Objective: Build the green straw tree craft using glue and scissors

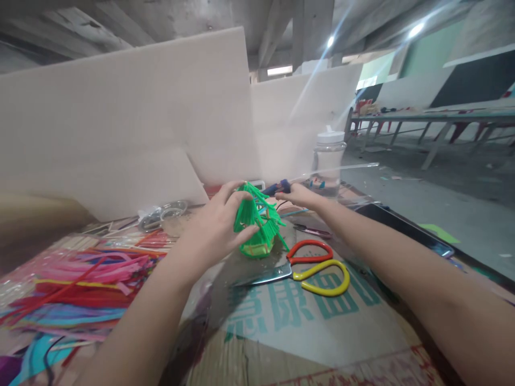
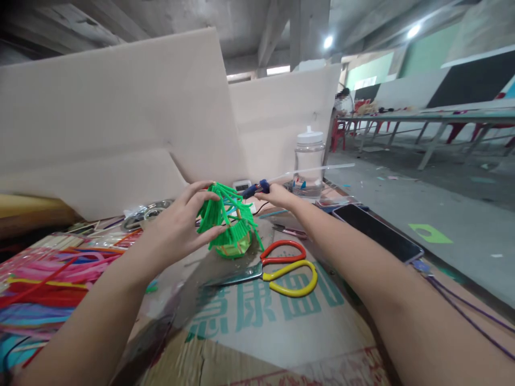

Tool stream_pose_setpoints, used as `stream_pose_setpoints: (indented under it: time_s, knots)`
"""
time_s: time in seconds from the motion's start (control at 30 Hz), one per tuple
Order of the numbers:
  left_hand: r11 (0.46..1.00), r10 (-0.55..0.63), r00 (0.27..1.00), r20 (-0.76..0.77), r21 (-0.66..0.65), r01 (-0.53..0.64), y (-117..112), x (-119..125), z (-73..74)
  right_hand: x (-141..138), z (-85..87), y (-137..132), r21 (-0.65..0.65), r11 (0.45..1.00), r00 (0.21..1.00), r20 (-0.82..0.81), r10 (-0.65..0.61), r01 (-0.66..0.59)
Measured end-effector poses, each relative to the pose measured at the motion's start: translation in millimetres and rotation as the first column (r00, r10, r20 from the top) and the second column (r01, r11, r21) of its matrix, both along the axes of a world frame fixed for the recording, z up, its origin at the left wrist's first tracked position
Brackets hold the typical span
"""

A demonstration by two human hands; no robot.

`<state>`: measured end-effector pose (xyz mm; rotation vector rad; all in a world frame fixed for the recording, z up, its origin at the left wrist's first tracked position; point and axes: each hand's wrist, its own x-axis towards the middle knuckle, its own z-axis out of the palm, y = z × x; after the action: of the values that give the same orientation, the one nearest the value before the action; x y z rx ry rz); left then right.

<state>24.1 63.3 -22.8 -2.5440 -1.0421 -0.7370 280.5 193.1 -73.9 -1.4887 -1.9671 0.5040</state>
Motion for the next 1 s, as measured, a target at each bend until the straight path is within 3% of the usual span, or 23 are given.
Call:
stream_pose_setpoints:
  time_s: [0.17, 0.3, 0.8, 1.0]
  knots:
    - [0.999, 0.027, 0.999, -0.02, -0.016, -0.027, 2, -3, 0.2, -12, -29.4, 28, -0.085, 0.996, 0.995, 0.101, -0.025, 0.034]
    - [0.999, 0.03, 0.999, -0.028, -0.042, -0.031, 3, -4, 1.3, -15, -39.0, 37, -0.123, 0.99, 0.981, 0.189, -0.042, 0.066]
    - [0.995, -0.021, 1.0, -0.001, -0.102, 0.02, -2, -7, 4.5, 10, -22.4, -3, 0.034, 0.999, 0.845, 0.534, -0.042, 0.029]
    - [0.995, -0.02, 1.0, 0.002, -0.097, 0.02, 0, -7, 2.9, 4, 1.3, -40, 0.129, 0.992, 0.779, 0.62, -0.092, 0.015]
